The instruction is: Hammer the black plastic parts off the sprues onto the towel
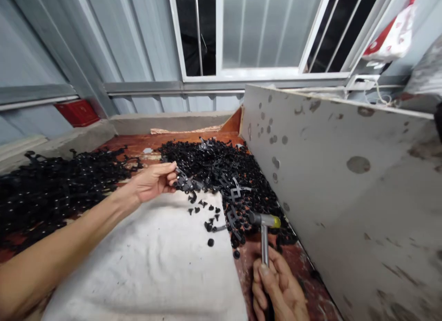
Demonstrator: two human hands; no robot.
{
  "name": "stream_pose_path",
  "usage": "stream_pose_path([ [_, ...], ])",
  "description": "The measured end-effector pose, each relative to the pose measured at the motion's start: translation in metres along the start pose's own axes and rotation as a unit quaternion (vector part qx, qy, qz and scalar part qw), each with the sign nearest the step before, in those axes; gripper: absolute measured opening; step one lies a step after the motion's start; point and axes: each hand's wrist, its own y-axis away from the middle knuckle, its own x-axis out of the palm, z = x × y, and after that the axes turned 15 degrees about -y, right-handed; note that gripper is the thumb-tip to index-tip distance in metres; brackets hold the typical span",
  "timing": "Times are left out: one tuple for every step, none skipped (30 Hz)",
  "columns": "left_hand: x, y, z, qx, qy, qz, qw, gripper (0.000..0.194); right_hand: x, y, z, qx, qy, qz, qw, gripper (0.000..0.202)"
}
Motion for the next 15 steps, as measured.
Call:
stream_pose_path([
  [0.008,0.010,0.007,-0.019,0.009,0.034,0.999,0.041,0.002,0.002,0.002,-0.015,-0.006,0.005,1.000,0.041],
  [0.017,0.020,0.014,-0.034,0.014,0.061,0.997,0.041,0.003,0.004,0.003,-0.028,-0.017,0.018,0.999,0.038],
  [0.026,0.029,0.020,-0.047,0.018,0.086,0.995,0.042,0.005,0.006,0.004,-0.034,-0.025,0.029,0.999,0.037],
  [0.036,0.038,0.026,-0.059,0.021,0.110,0.992,0.042,0.006,0.008,0.005,-0.035,-0.025,0.043,0.998,0.036],
  [0.045,0.046,0.032,-0.072,0.024,0.132,0.988,0.043,0.007,0.011,0.004,-0.033,-0.025,0.058,0.997,0.035],
  [0.054,0.053,0.037,-0.087,0.027,0.151,0.984,0.043,0.008,0.014,0.003,-0.028,-0.022,0.068,0.997,0.033],
  [0.061,0.059,0.042,-0.102,0.031,0.167,0.980,0.044,0.009,0.017,0.001,-0.021,-0.018,0.082,0.996,0.033],
  [0.068,0.064,0.047,-0.116,0.033,0.181,0.976,0.045,0.010,0.020,0.000,-0.010,-0.013,0.095,0.995,0.032],
  [0.074,0.068,0.051,-0.129,0.034,0.193,0.972,0.046,0.011,0.022,-0.002,0.001,-0.009,0.105,0.994,0.032],
  [0.078,0.071,0.056,-0.138,0.033,0.203,0.969,0.047,0.013,0.023,-0.003,0.010,-0.007,0.112,0.994,0.032],
  [0.080,0.075,0.060,-0.145,0.030,0.212,0.966,0.047,0.015,0.024,-0.003,0.017,-0.008,0.113,0.993,0.033],
  [0.081,0.078,0.063,-0.151,0.025,0.221,0.963,0.047,0.017,0.023,-0.003,0.018,-0.014,0.108,0.994,0.034],
  [0.080,0.081,0.066,-0.158,0.016,0.231,0.960,0.047,0.019,0.023,-0.001,0.014,-0.019,0.102,0.995,0.035],
  [0.077,0.084,0.068,-0.164,0.001,0.244,0.956,0.046,0.020,0.022,0.000,0.007,-0.023,0.099,0.995,0.035],
  [0.073,0.087,0.069,-0.165,-0.025,0.266,0.950,0.045,0.022,0.021,0.003,0.001,-0.023,0.098,0.995,0.035],
])
